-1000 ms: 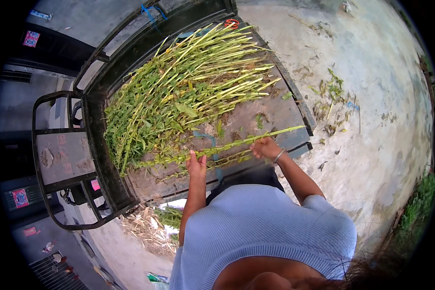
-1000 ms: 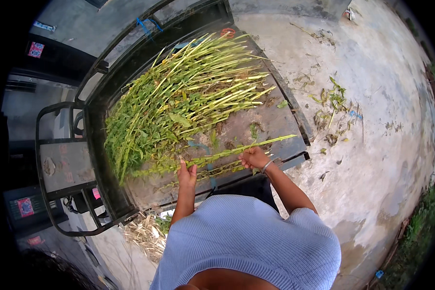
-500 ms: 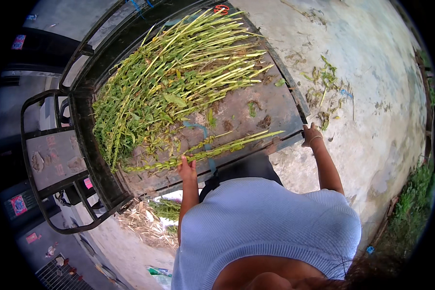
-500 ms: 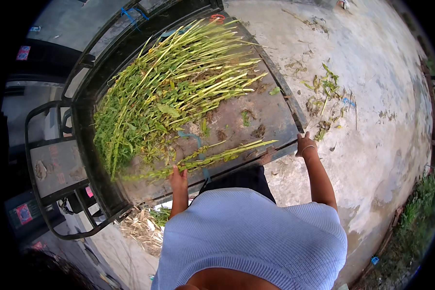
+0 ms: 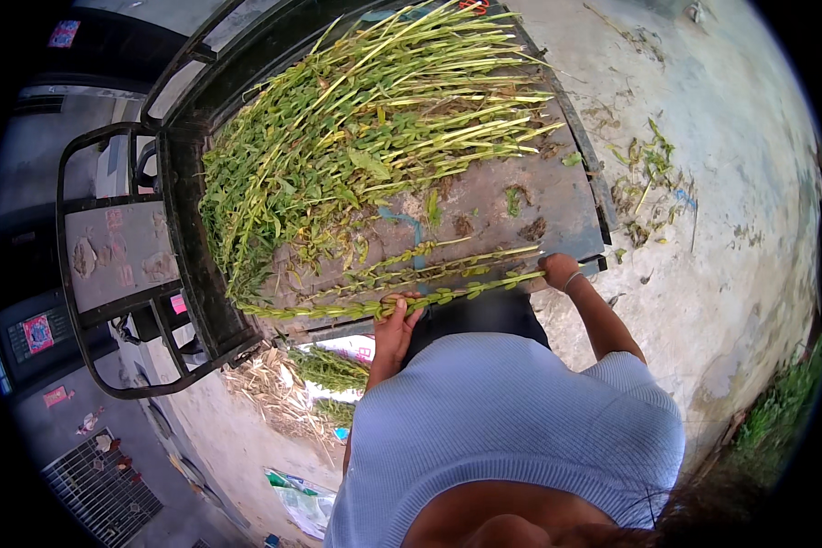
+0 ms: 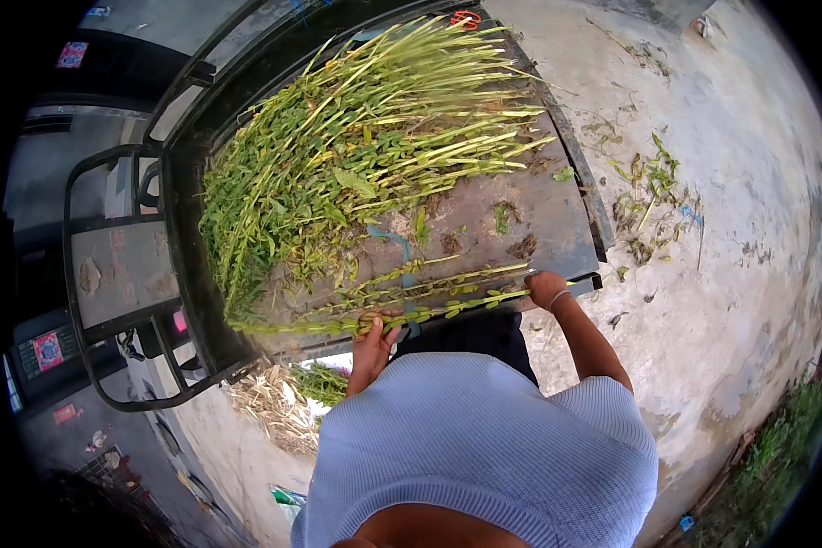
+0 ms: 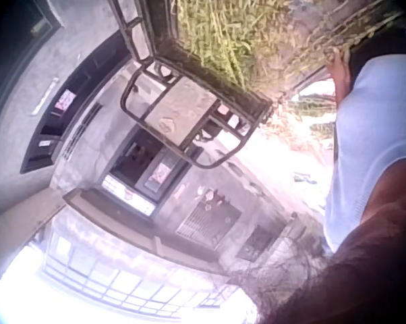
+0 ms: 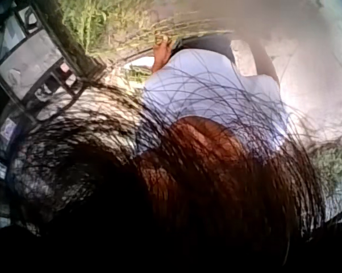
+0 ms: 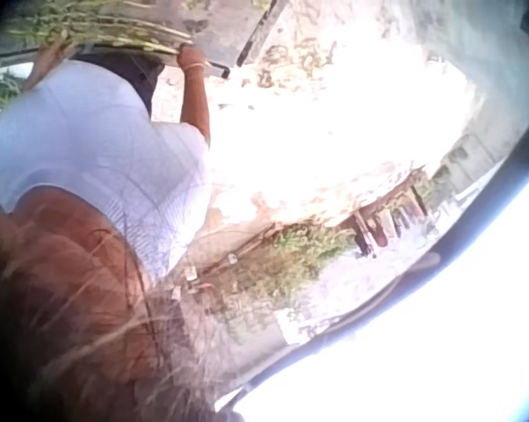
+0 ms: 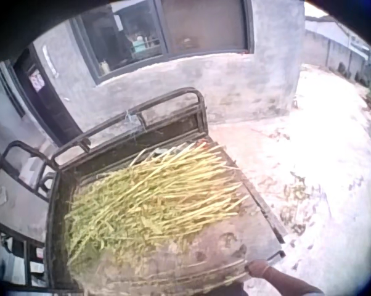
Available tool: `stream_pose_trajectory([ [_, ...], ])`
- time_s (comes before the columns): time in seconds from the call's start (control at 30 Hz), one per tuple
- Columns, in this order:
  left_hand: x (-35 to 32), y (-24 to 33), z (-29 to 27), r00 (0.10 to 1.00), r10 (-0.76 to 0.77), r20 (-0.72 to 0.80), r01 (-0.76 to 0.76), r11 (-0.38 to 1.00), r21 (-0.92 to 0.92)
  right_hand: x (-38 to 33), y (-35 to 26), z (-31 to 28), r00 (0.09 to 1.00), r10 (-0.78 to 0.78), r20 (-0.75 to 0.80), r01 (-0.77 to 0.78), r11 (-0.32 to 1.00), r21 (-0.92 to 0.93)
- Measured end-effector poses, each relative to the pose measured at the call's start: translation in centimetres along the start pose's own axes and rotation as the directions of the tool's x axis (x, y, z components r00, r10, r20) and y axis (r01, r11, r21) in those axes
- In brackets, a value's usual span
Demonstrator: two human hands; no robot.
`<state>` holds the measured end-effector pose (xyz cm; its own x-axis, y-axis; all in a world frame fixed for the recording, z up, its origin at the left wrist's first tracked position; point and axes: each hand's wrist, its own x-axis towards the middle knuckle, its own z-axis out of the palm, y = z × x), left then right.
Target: The person gathers long green plant stalks from a pile on a cart bed and arranges them into a neat bundle. They use a blue plastic tie to secure the stalks together, wrapping it around the center and pulling it tight to hold the bundle in place.
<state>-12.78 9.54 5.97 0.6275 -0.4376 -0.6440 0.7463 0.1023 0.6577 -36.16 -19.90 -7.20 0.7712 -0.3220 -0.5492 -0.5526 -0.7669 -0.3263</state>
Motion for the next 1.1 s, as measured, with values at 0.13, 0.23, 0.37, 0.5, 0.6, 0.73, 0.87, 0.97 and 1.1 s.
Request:
stream_pose_trajectory([
  [0.13,4.9,-2.5,-7.0,0.994,0.018,-0.108,-0.034,0.988,-0.149,2.7,-2.5,-1.2,0.997,-0.053,0.049,0.057,0.994,-0.088],
  [0.23,7.9,-4.3,-10.4,0.97,-0.065,-0.234,0.043,0.994,-0.1,4.4,-4.2,-1.7,0.997,-0.066,0.028,0.068,0.996,-0.064],
  [0.37,8.8,-5.3,-12.4,0.923,-0.149,-0.355,0.168,0.986,0.021,7.2,-4.3,0.1,0.991,0.045,0.126,-0.028,0.991,-0.134],
  [0.5,6.9,-6.2,-14.3,0.907,-0.174,-0.384,0.199,0.98,0.025,8.4,-3.8,2.6,0.994,0.034,0.106,-0.023,0.994,-0.103],
  [0.6,5.1,-8.5,-20.8,0.939,-0.211,-0.273,0.219,0.976,-0.001,8.3,-5.3,2.6,0.995,-0.097,-0.015,0.096,0.994,-0.061],
  [0.73,1.9,-9.5,-21.1,0.911,-0.192,-0.364,0.305,0.909,0.285,8.5,-5.6,3.5,0.997,-0.056,-0.045,0.054,0.997,-0.05],
  [0.87,1.2,-11.0,-23.0,0.905,-0.194,-0.378,0.36,0.822,0.441,8.4,-5.5,3.8,0.992,-0.024,-0.121,0.002,0.984,-0.178],
  [0.97,0.8,-10.8,-21.7,0.926,-0.139,-0.35,0.323,0.771,0.549,8.3,-5.7,3.5,0.99,-0.019,-0.139,-0.017,0.967,-0.254],
  [1.1,0.3,-9.0,-16.6,0.94,-0.065,-0.335,0.267,0.751,0.604,8.5,-5.4,4.5,0.982,-0.044,-0.184,-0.014,0.952,-0.304],
])
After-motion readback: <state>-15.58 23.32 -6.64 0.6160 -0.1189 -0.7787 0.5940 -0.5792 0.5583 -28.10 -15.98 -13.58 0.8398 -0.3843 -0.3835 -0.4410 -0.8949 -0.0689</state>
